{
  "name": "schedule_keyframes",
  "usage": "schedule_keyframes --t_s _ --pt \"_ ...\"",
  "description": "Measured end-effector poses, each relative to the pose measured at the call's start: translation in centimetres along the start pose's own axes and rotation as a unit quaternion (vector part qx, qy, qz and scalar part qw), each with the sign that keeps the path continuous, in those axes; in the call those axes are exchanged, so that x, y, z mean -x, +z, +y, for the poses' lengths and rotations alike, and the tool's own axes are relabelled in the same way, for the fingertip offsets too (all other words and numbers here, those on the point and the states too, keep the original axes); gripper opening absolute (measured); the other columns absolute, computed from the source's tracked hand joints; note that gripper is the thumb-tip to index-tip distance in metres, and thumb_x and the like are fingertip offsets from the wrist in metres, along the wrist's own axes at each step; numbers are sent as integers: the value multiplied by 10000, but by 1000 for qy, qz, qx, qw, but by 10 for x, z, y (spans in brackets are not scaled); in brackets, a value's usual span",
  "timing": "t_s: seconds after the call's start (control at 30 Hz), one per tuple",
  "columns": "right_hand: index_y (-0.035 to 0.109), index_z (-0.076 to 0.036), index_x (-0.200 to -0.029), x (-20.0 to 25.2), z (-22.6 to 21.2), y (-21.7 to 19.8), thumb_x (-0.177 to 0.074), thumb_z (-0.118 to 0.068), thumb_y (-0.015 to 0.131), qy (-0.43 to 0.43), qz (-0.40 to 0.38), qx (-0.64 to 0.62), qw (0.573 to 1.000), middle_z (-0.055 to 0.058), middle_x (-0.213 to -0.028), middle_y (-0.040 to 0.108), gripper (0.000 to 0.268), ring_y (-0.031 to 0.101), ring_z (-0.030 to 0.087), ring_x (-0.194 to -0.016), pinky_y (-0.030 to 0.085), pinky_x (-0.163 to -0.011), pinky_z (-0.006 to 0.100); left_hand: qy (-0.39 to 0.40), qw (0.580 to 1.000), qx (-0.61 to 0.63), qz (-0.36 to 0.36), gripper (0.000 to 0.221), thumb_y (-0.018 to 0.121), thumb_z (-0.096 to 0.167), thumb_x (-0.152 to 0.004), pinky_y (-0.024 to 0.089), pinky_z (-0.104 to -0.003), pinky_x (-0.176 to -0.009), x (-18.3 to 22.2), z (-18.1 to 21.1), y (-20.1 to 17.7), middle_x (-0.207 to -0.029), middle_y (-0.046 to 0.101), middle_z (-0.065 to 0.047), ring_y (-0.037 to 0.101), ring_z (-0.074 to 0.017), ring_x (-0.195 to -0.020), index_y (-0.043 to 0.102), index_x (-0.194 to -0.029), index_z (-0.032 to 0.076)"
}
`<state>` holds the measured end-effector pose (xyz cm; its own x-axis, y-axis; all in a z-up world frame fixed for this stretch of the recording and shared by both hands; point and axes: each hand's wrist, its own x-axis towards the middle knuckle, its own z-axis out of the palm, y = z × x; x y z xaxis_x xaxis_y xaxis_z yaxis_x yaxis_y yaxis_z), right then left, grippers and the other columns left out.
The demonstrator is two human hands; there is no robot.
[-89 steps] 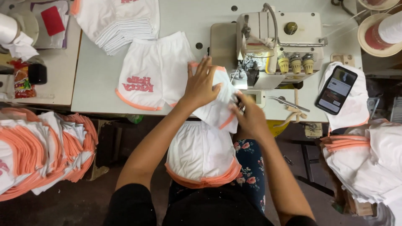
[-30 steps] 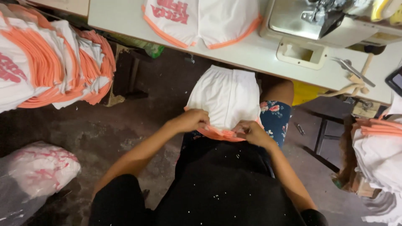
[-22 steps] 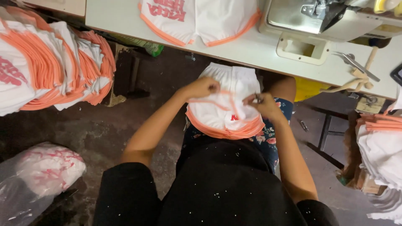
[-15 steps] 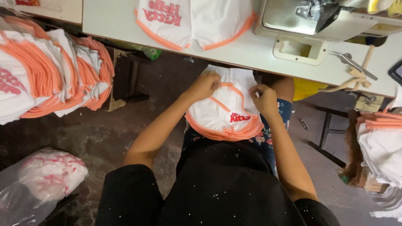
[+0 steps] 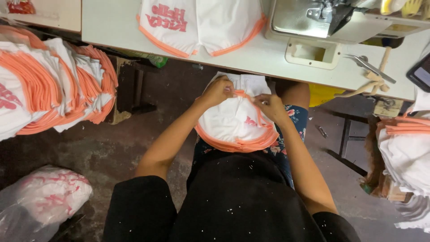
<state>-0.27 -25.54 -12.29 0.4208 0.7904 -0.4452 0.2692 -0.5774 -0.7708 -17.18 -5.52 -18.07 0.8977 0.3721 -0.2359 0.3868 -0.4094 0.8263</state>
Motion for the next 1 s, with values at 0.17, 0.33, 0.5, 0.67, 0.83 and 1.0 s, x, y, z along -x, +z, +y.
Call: schedule_keyframes --t_s 0.17,0.33,0.5,0.67,0.83,1.0 --pt "795 -116 -959 -12 52 27 -815 -237 823 51 9 -69 996 86 -799 731 190 687 225 -787 542 -728 372 -8 999 21 25 233 870 243 -786 543 -431 -811 3 2 9 -834 624 -118 673 -331 -876 717 -846 79" --pt "797 -166 -975 -23 45 18 -809 -220 873 15 50 -62 997 66 -741 709 191 640 154 -633 513 -577 289 -49 993 76 73 203 847 205 -827 561 -429 -824 17 5 11 -863 663 -150 699 -364 -908 726 -892 56" --pt "800 -117 -920 -47 72 31 -713 -148 872 -4 -37 -58 998 77 -821 748 222 640 176 -762 517 -683 336 -110 987 90 76 179 853 225 -832 567 -411 -820 22 3 19 -905 736 -113 725 -326 -933 762 -929 107" --pt "786 -17 -927 -24 38 3 -722 -115 897 17 -33 -147 988 25 -625 582 253 526 95 -577 430 -498 225 -106 982 85 133 211 885 236 -780 579 -409 -773 30 4 21 -853 747 -130 737 -322 -886 780 -909 106" --pt "781 -7 -944 43 -72 -77 -797 -88 855 -88 41 -91 991 159 -884 774 183 724 233 -859 557 -871 434 -7 971 129 199 173 895 186 -783 590 -337 -746 37 114 -39 -819 753 -106 753 -268 -806 787 -885 98" --pt "750 27 -898 74 -164 -149 -837 32 769 -303 127 1 944 71 -531 512 64 752 318 -941 452 -1154 545 254 911 21 325 105 873 208 -842 482 -352 -1044 27 206 -87 -966 784 48 720 -184 -926 786 -899 193"
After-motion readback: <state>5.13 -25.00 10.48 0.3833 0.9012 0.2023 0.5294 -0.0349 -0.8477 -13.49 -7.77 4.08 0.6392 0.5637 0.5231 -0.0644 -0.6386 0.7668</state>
